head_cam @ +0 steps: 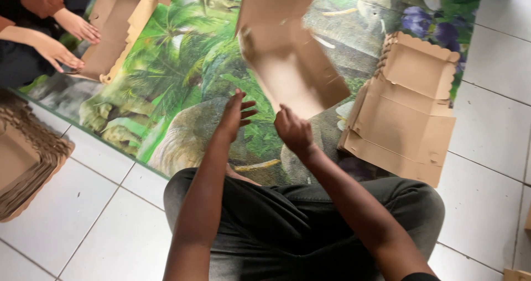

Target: Assembling cardboard boxes by folding flat sheets and tucking tabs into place.

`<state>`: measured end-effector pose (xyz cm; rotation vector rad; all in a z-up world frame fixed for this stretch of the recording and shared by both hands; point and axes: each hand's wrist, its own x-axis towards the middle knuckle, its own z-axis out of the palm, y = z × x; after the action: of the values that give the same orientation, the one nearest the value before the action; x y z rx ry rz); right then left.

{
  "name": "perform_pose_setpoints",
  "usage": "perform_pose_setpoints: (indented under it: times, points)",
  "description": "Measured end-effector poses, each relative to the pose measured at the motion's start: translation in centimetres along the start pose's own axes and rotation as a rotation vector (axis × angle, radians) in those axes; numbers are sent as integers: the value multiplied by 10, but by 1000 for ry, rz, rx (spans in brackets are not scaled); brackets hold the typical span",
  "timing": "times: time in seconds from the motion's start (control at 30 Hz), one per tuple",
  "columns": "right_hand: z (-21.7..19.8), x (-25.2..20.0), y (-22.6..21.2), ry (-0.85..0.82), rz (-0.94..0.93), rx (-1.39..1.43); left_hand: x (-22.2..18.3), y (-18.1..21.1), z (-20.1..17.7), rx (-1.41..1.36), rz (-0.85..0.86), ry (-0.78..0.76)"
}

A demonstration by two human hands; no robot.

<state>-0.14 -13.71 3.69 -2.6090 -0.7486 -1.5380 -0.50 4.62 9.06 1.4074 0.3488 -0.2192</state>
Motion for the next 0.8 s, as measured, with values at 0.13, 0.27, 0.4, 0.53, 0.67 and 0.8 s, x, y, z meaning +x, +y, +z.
perform_pose_setpoints:
  times: [0.13, 0.27, 0.4, 0.53, 0.67, 0.8]
  points:
    - [11, -46, -44, -216, -55, 47, 83, -86, -14, -57, -12, 29]
    - [14, -82, -68, -413, -149, 163, 97, -126, -10, 296, -81, 223]
    - [-18, -59, -54, -846, -45, 733, 81, -120, -11, 755, -145, 178]
    - [-15, -58, -21, -1210, 173, 754, 121, -169, -39, 814, -154, 193]
    - [-14, -77, 30, -1244, 461, 475, 90, -151, -23, 951, -128, 218]
    - [-29, -105, 80, -1269, 850, 370, -7, -44, 43, 1595, -76, 162]
